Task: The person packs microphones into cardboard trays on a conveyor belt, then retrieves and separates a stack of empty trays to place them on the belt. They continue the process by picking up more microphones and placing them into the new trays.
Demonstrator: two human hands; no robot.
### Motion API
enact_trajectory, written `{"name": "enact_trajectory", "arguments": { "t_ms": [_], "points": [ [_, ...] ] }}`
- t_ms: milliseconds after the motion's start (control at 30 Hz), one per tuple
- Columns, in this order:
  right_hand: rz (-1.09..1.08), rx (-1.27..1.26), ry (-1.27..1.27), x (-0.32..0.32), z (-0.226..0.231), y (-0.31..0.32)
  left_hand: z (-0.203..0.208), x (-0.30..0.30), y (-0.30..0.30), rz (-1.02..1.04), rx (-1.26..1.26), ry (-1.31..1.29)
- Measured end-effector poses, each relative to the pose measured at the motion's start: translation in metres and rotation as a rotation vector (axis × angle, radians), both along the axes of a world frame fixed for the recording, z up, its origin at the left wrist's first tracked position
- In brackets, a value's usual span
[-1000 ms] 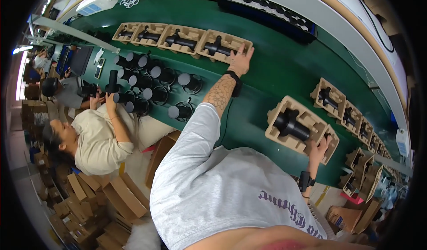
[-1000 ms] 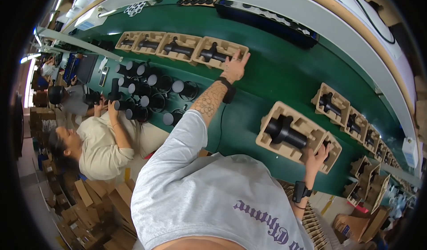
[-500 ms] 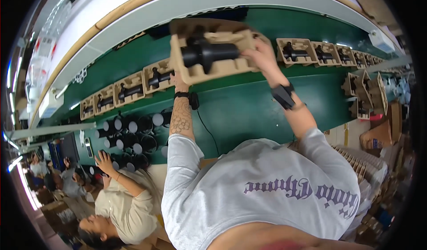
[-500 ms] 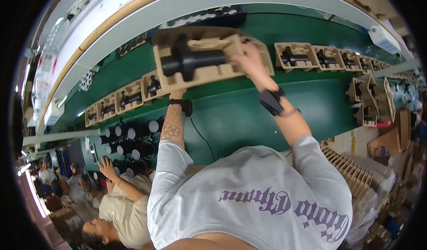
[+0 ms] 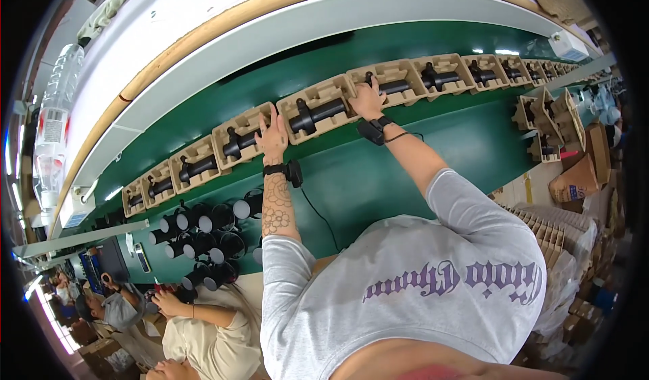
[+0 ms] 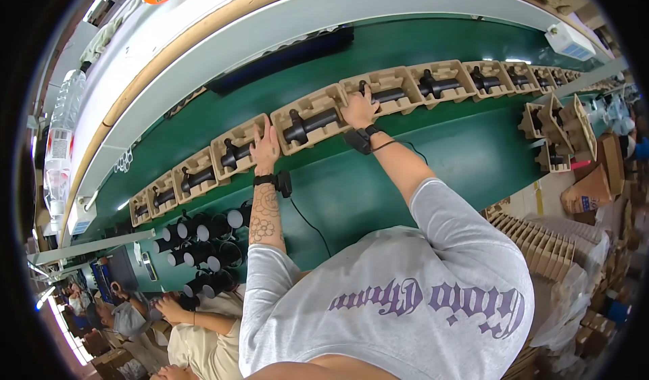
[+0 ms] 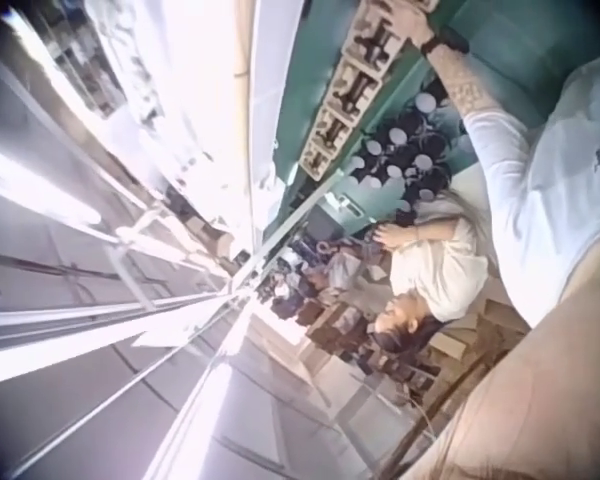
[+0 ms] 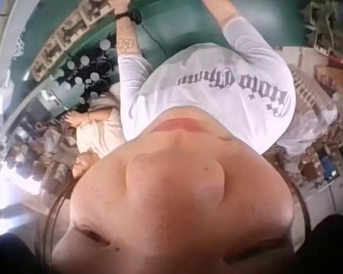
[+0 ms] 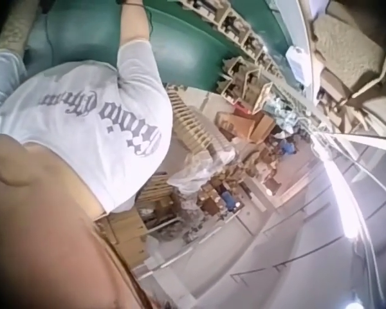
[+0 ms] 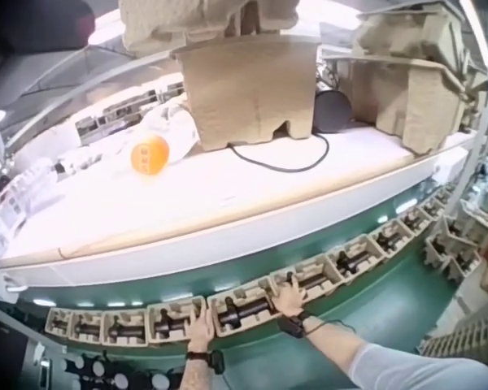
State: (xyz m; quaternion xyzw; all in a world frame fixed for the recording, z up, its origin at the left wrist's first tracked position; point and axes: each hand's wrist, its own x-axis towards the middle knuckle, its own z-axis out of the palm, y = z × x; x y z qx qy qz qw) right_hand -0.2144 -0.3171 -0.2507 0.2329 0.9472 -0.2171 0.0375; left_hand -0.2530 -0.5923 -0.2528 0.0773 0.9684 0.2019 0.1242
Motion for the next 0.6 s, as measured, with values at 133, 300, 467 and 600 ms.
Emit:
{"name": "enact_trajectory", "arguments": {
  "t_ms": [133,300,467,600],
  "points": [
    [-0.001,0.033,0.003,0.001,-0.002,-0.01,-0.009,0.003,0.001,0.08,-0.03,0.103],
    [-0.072,-0.013,-0.053,-0.013,0.004,-0.023,-0.016,0.003,0.004,0.109,-0.061,0.21],
    [-0.077,0.036,-0.066,-0.013,0.003,-0.034,-0.017,0.006,0.002,0.031,-0.111,0.284],
    [-0.087,0.22,0.171,0.0,-0.008,-0.011,-0.014,-0.005,0.034,0.053,-0.193,0.188]
  ]
}}
